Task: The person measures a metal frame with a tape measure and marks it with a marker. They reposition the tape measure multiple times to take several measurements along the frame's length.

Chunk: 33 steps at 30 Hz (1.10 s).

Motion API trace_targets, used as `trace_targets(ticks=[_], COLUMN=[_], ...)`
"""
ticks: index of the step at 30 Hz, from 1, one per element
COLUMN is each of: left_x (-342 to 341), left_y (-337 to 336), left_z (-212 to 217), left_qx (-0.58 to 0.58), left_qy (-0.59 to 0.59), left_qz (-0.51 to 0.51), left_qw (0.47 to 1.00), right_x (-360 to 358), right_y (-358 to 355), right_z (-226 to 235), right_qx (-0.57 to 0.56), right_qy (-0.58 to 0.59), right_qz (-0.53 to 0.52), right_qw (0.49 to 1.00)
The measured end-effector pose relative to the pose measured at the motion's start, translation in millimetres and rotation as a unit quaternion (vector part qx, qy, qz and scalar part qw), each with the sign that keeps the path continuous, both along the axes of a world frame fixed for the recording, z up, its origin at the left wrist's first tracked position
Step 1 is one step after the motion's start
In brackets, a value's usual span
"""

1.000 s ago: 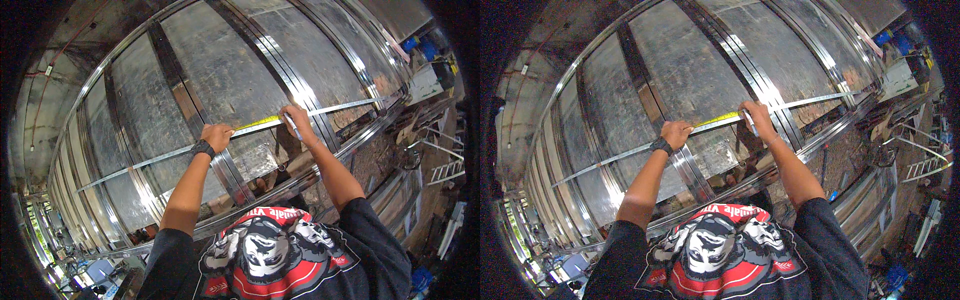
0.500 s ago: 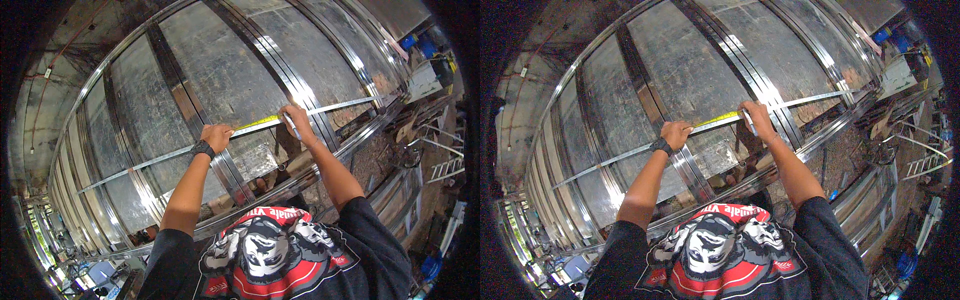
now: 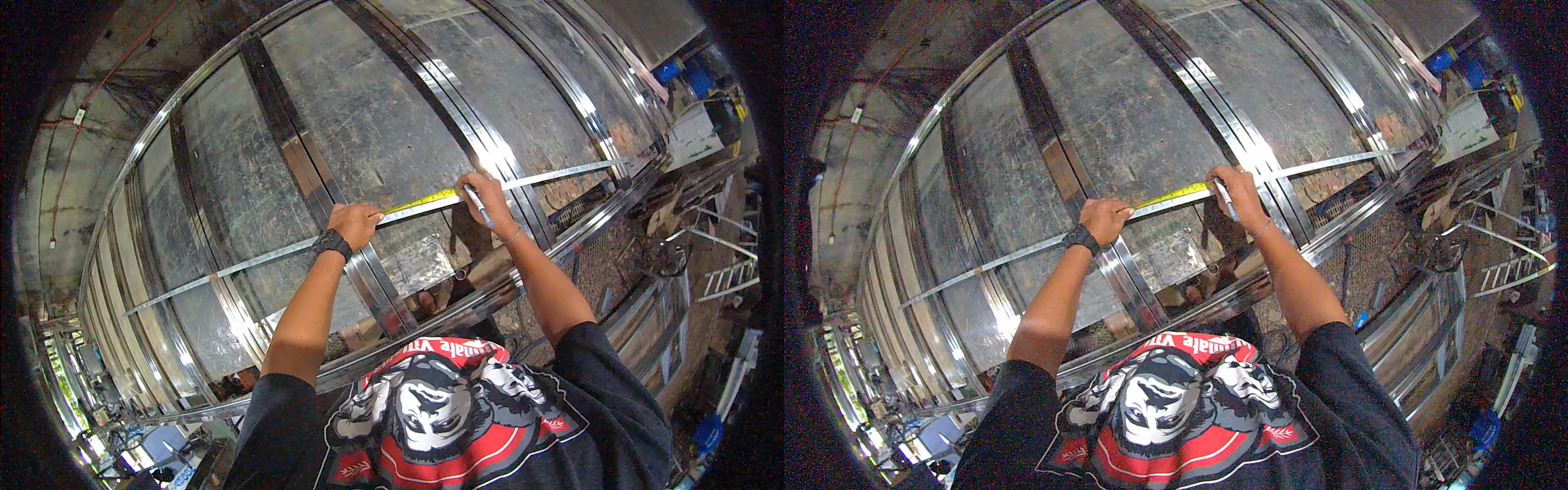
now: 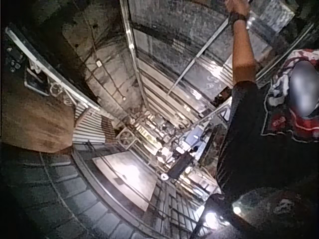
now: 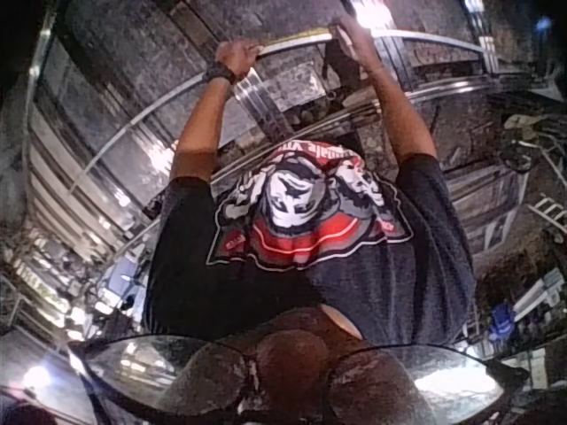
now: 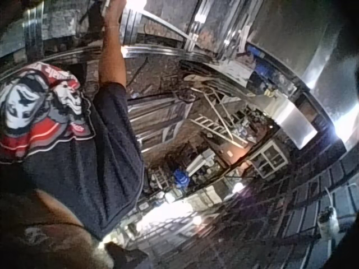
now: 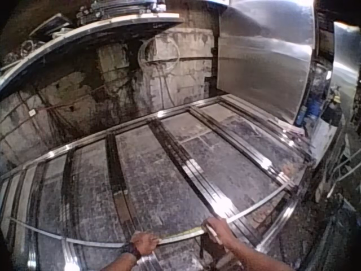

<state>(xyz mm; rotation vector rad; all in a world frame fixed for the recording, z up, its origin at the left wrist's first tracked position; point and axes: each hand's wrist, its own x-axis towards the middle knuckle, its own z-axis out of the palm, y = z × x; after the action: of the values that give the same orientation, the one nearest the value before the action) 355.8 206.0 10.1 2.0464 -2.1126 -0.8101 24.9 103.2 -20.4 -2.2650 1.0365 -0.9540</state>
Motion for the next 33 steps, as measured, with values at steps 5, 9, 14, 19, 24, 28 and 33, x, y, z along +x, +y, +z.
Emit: trace_targets(ticks=[5,9,14,19,24,28,33], left_x=[-0.3,-0.3,-1.3,0.0,0.5,-2.0,-1.6], left_y=[2.3,2.3,0.3,1.9,2.6,2.1,1.9], left_z=[-2.8,-3.8,0.0,-2.8,-4.2,0.2,-1.6], left_qx=[-0.058,-0.049,-0.023,-0.041,-0.042,-0.037,-0.041], left_qy=[0.004,0.004,-0.020,0.001,0.001,-0.002,0.003], left_qz=[-0.008,-0.005,-0.010,-0.007,-0.001,0.002,-0.002], left_qw=[0.998,0.999,0.999,0.999,0.999,0.999,0.999], right_x=[2.0,2.9,3.8,3.1,3.7,2.2,1.1], right_y=[-0.3,0.7,1.9,1.5,3.2,3.5,3.7], right_z=[-3.5,-0.7,2.6,3.5,3.0,3.0,2.1], right_qx=[0.007,0.001,-0.006,-0.010,0.000,0.007,-0.005], right_qy=[0.000,-0.012,-0.019,-0.009,-0.010,0.007,-0.002], right_qz=[-0.015,-0.013,-0.010,-0.008,-0.014,-0.019,-0.019], right_qw=[1.000,1.000,1.000,1.000,1.000,1.000,1.000])
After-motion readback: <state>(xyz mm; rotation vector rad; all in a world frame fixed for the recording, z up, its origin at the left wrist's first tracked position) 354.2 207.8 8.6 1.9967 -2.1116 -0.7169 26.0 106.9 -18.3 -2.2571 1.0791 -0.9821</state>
